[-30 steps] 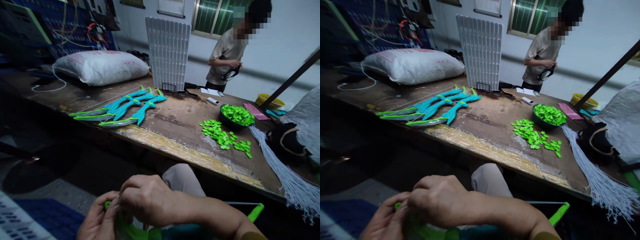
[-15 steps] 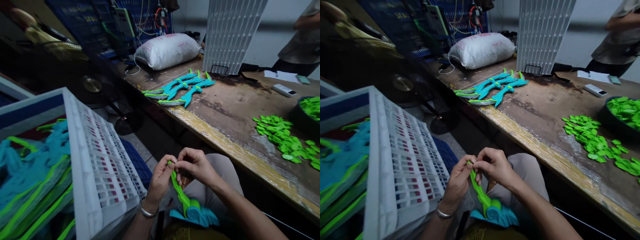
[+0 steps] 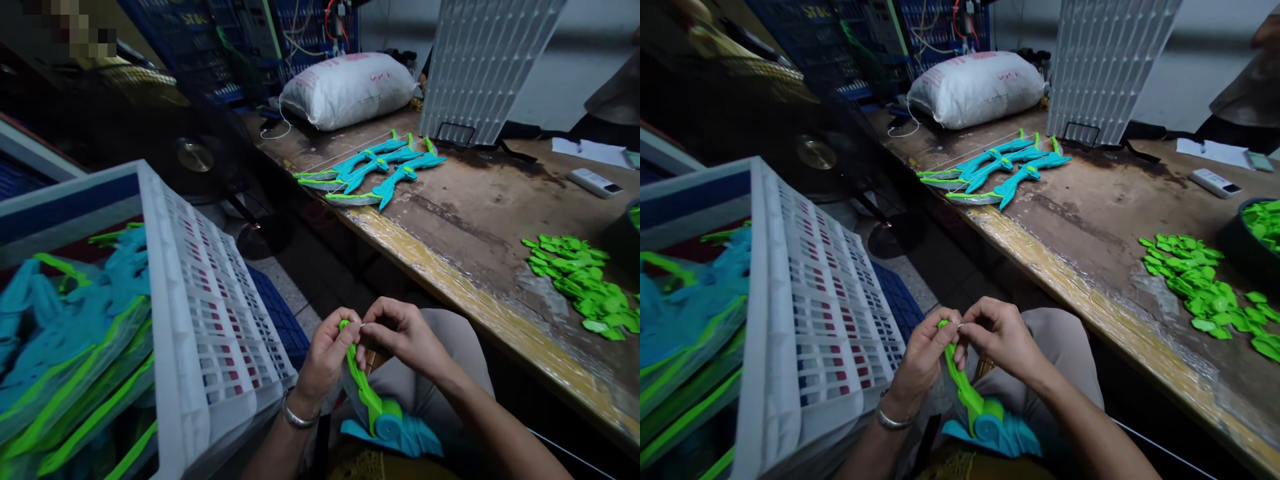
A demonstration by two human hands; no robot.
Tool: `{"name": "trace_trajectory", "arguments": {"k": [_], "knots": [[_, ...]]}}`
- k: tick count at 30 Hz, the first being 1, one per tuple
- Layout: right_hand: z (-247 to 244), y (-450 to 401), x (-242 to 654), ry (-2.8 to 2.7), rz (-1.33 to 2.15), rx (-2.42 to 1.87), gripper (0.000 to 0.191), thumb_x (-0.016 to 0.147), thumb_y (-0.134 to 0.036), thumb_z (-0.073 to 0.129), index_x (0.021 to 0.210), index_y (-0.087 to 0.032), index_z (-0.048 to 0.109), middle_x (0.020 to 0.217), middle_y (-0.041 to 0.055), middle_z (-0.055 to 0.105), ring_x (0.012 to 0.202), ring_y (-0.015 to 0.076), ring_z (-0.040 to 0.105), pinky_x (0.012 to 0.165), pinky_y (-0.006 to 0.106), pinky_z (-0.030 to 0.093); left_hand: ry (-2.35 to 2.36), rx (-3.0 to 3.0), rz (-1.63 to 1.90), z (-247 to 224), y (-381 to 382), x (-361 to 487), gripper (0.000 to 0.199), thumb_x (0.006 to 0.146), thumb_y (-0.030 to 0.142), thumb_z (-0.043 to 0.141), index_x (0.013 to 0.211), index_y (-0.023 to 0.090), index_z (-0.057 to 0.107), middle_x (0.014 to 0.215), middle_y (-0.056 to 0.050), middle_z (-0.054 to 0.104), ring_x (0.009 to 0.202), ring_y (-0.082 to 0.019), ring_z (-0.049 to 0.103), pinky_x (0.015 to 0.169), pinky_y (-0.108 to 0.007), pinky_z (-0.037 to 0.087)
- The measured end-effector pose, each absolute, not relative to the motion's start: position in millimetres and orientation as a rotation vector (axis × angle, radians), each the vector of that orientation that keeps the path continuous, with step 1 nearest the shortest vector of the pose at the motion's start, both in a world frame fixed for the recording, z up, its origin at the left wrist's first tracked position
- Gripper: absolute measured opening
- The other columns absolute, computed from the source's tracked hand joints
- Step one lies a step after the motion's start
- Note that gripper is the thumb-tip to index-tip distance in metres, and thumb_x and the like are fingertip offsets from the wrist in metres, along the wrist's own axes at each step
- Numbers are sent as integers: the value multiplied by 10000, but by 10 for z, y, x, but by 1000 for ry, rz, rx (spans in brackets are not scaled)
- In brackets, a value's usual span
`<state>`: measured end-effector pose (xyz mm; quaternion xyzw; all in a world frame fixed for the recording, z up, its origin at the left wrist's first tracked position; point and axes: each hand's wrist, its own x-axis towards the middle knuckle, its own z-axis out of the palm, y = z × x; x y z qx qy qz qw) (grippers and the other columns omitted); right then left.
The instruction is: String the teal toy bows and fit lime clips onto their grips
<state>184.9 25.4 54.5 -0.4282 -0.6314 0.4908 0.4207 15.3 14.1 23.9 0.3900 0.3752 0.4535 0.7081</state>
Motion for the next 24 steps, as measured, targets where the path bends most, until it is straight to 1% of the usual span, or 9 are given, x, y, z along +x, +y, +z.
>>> {"name": "trace_trajectory", "arguments": {"k": [2,5,7,12,17,20,24], "knots": [[551,247,1837,-1595,1174,-1068,188,985,-278,630,830,-173,609,774,8,626,687,143,618,640,251,499,830,850,998,228,173,148,268,909,416,708,849,193,573,594,57,568,461,-103,575,463,-210,496],[590,253,1823,-1818,852,-938,157,1040,-206,498,908,-177,578,969,82,635,850,181,606,730,303,519,807,835,979,209,234,131,303,861,436,756,833,174,606,605,44,585,462,-103,574,452,-210,486],[620,278,1834,-1980,700,-817,160,1050,-155,445,945,-177,563,1041,114,627,919,203,579,774,336,515,767,835,953,197,266,117,335,834,460,777,834,160,629,583,32,598,452,-103,561,448,-209,473],[639,343,1889,-2131,645,-724,147,1056,-126,427,966,-166,537,955,98,594,852,198,533,712,312,479,750,742,939,200,274,126,376,766,463,839,797,152,631,532,30,600,413,-107,552,421,-215,473],[622,333,1882,-2076,706,-754,130,1024,-111,425,943,-184,498,908,75,582,795,191,531,695,311,463,809,669,977,254,229,215,439,696,509,878,779,157,630,475,40,592,368,-108,540,378,-201,455],[588,306,1863,-1977,732,-784,99,999,-110,460,968,-190,509,913,61,594,805,184,560,715,310,480,865,687,1012,282,197,267,455,711,536,855,728,167,588,485,47,580,354,-95,521,359,-192,437],[511,259,1857,-1882,687,-835,98,1016,-121,476,976,-193,530,916,57,608,819,178,572,727,311,493,918,724,1038,284,160,300,434,787,537,795,730,176,562,523,57,571,378,-84,532,371,-177,440]]}}
